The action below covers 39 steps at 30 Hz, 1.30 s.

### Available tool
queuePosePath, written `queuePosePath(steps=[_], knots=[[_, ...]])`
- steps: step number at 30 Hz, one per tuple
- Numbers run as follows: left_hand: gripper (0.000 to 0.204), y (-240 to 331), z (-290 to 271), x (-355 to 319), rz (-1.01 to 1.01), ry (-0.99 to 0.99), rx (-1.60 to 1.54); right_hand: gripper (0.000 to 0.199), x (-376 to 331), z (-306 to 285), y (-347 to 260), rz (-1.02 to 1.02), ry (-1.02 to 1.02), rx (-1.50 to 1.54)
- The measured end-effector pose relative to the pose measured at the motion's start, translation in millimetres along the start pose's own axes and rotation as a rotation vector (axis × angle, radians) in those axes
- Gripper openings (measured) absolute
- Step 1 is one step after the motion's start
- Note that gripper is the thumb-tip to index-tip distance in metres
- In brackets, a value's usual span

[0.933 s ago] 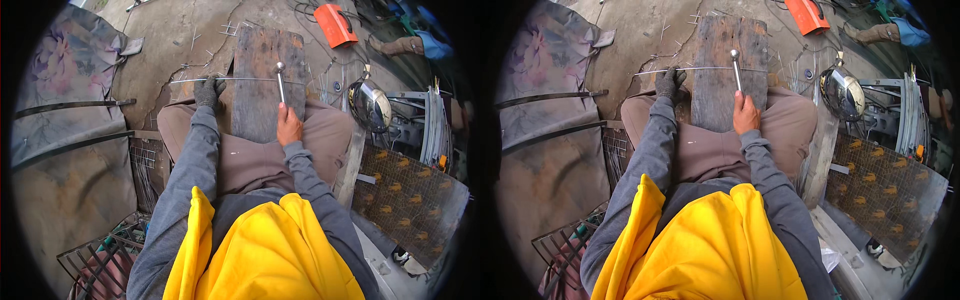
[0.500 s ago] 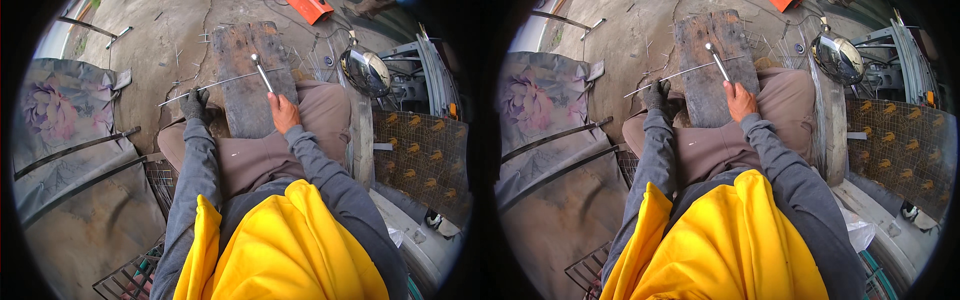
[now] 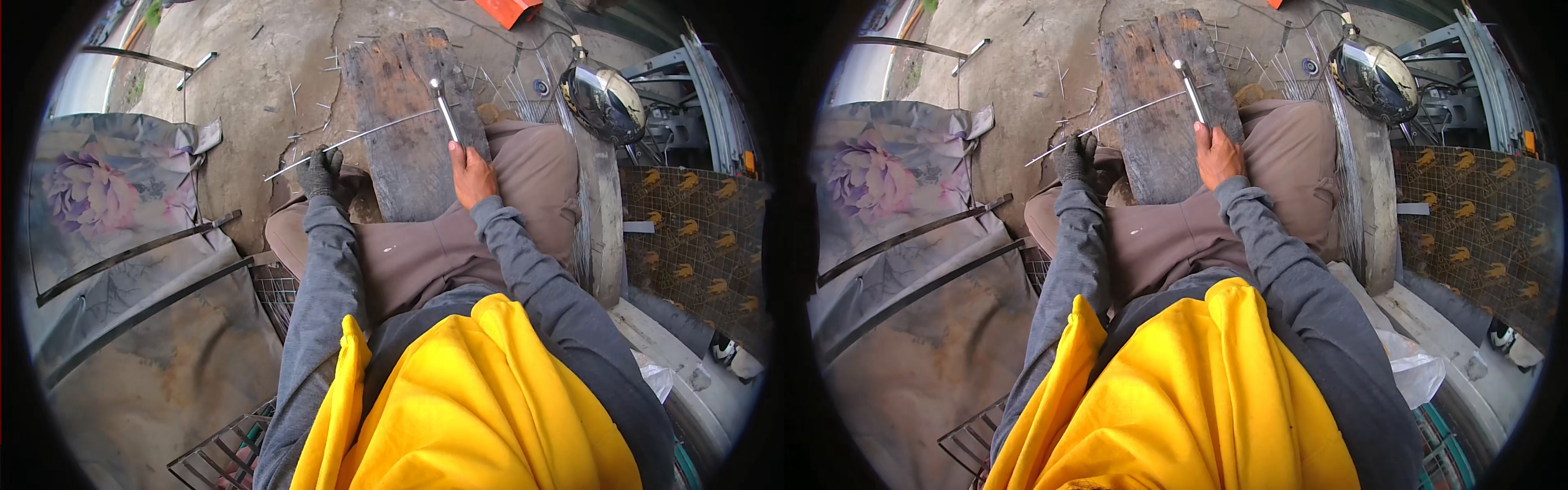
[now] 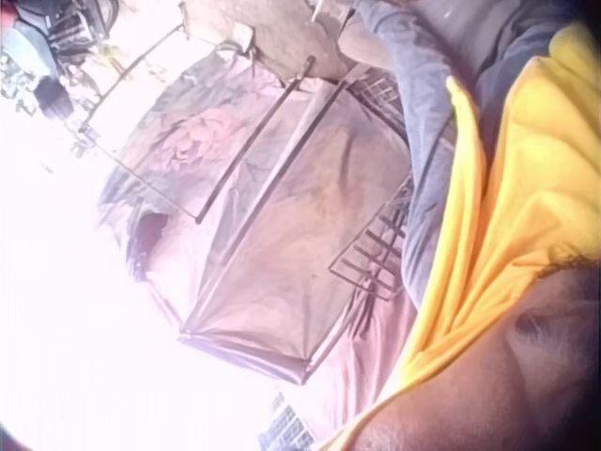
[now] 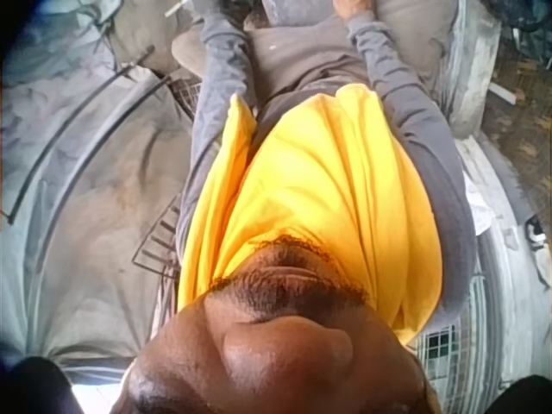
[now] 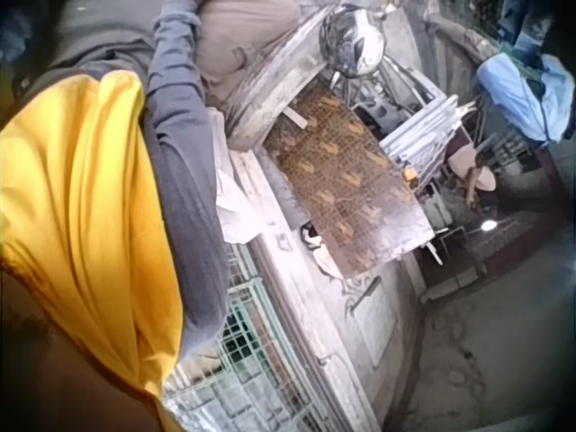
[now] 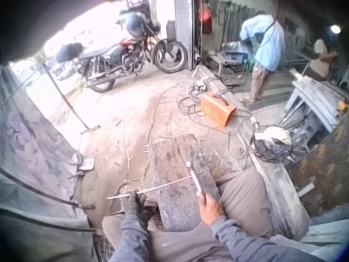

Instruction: The recorder uses pliers and a small hammer to straighten and shape metal wires against a wooden block and a metal plate.

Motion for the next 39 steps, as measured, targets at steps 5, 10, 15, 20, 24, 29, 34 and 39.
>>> queuePosePath(steps=[5, 10, 15, 20, 24, 29, 34, 39], knots=[[0.014, 1, -2, 1, -0.038, 0.036, 0.03, 0.057, 9, 2, 14, 0.086, 0.015, -0.043], [0.012, 2, -4, 4, 0.004, 0.006, 0.022, 0.06, 14, 0, 23, 0.102, 0.03, -0.023], [0.017, 3, -10, 1, 0.03, 0.045, -0.003, 0.06, 6, -2, 32, 0.101, 0.071, 0.07], [0.017, 3, -10, -1, 0.028, 0.081, -0.014, 0.057, 6, -5, 27, 0.079, 0.103, 0.038], [0.015, 0, -10, 1, 0.021, 0.084, -0.001, 0.056, 3, 0, 13, 0.012, 0.05, 0.03], [0.014, -3, -16, 2, 0.041, 0.125, 0.001, 0.054, 4, 10, -2, -0.013, -0.026, -0.079], [0.017, -3, -15, 1, 0.034, 0.125, 0.017, 0.054, 6, 8, -3, -0.025, -0.041, -0.026], [0.017, 0, -10, 1, 0.052, 0.126, 0.012, 0.056, 8, 13, -7, -0.018, -0.085, -0.087]])
Point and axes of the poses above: each hand's wrist, its own x-axis towards the middle knuckle, its own z-axis out of the palm, y = z × x, the point moved 7 cm from there along x, towards the middle knuckle, and after that the axes turned 14 degrees about -y, right-handed, at the moved point
